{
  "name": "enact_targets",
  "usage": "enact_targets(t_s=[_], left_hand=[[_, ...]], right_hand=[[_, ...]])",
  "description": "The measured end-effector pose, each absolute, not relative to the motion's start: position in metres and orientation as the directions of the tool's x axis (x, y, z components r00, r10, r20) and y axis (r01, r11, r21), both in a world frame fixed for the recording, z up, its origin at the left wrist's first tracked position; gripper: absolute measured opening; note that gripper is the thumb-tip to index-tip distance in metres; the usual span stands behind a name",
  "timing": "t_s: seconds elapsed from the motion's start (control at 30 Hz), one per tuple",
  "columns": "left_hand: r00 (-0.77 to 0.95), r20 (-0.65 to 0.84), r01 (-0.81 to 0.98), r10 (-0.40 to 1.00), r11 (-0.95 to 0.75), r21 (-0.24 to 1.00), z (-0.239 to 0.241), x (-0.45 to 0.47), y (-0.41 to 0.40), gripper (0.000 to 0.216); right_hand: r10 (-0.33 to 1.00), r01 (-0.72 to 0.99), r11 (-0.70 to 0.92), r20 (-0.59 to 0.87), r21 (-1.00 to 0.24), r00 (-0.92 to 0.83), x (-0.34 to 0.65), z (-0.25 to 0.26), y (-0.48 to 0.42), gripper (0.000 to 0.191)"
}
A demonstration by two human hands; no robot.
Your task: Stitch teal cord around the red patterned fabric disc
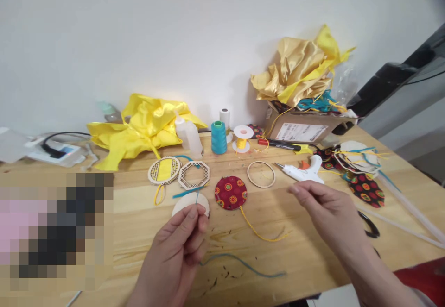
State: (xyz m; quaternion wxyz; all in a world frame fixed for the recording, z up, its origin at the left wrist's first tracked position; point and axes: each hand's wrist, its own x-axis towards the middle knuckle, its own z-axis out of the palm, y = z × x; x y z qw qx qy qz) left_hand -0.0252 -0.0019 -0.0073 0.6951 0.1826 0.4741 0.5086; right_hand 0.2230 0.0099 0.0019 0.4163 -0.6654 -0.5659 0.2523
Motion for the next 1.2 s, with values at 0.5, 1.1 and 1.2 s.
enact_targets(t_s=[0.5, 1.1, 1.2], left_hand=[[-0.002, -0.499, -0.594, 0.867, 0.401, 0.698, -0.011, -0.038, -0.009, 0.016], [0.03, -0.51, -0.586, 0.86, 0.428, 0.687, -0.016, -0.036, -0.004, 0.017], [0.029, -0.488, -0.557, 0.873, 0.419, 0.717, -0.014, -0.032, 0.001, 0.017]], right_hand=[[0.888, 0.832, 0.447, 0.048, -0.327, -0.458, 0.109, 0.002, 0.084, 0.017], [0.962, 0.624, 0.122, -0.062, -0.772, -0.265, 0.139, 0.002, 0.098, 0.016], [0.966, 0.51, 0.053, -0.084, -0.859, -0.242, 0.156, 0.013, 0.091, 0.023]])
